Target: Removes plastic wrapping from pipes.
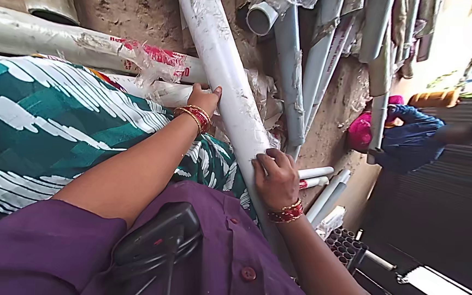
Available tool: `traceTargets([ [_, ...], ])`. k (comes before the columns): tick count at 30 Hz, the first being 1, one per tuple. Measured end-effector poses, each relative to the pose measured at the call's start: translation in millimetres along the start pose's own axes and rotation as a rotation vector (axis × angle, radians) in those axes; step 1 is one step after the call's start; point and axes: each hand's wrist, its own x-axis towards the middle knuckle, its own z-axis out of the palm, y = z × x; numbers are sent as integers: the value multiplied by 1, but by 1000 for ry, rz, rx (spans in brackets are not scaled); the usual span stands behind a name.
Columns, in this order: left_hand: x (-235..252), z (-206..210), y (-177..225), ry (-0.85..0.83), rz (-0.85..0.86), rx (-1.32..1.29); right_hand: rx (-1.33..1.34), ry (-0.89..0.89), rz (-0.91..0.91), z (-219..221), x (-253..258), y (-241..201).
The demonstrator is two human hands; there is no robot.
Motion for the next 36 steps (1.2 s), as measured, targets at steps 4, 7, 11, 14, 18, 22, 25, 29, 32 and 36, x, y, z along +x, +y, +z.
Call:
traceTargets([
  [4, -1, -1, 1, 7, -6, 17, -4, 102, -38, 8, 3, -8],
  [7, -1, -2, -1, 21, 5, -13, -85, 90, -87, 6, 12, -6],
  [11, -7, -2, 4, 96, 113, 109, -143, 32, -121, 5, 17, 1],
  [14, -16, 1, -1, 129, 538, 434, -59, -29, -83, -2, 21, 8],
  [18, -20, 12, -7, -114, 847, 698, 65, -65, 40, -9, 29, 19],
  [22, -18, 13, -6, -193, 803, 787, 137, -50, 84, -17, 26, 29],
  [25, -18, 13, -5, -188, 797, 798, 142, -57, -10, -16, 9, 19],
  [29, -19, 13, -6, -176, 783, 799, 25, 34, -63, -1, -1, 2],
  [32, -19, 13, -4, -183, 776, 808, -13, 73, -124, 2, 6, -1],
  [36, -23, 13, 2, -206, 718, 833, -48, -17, -132, -3, 16, -1],
])
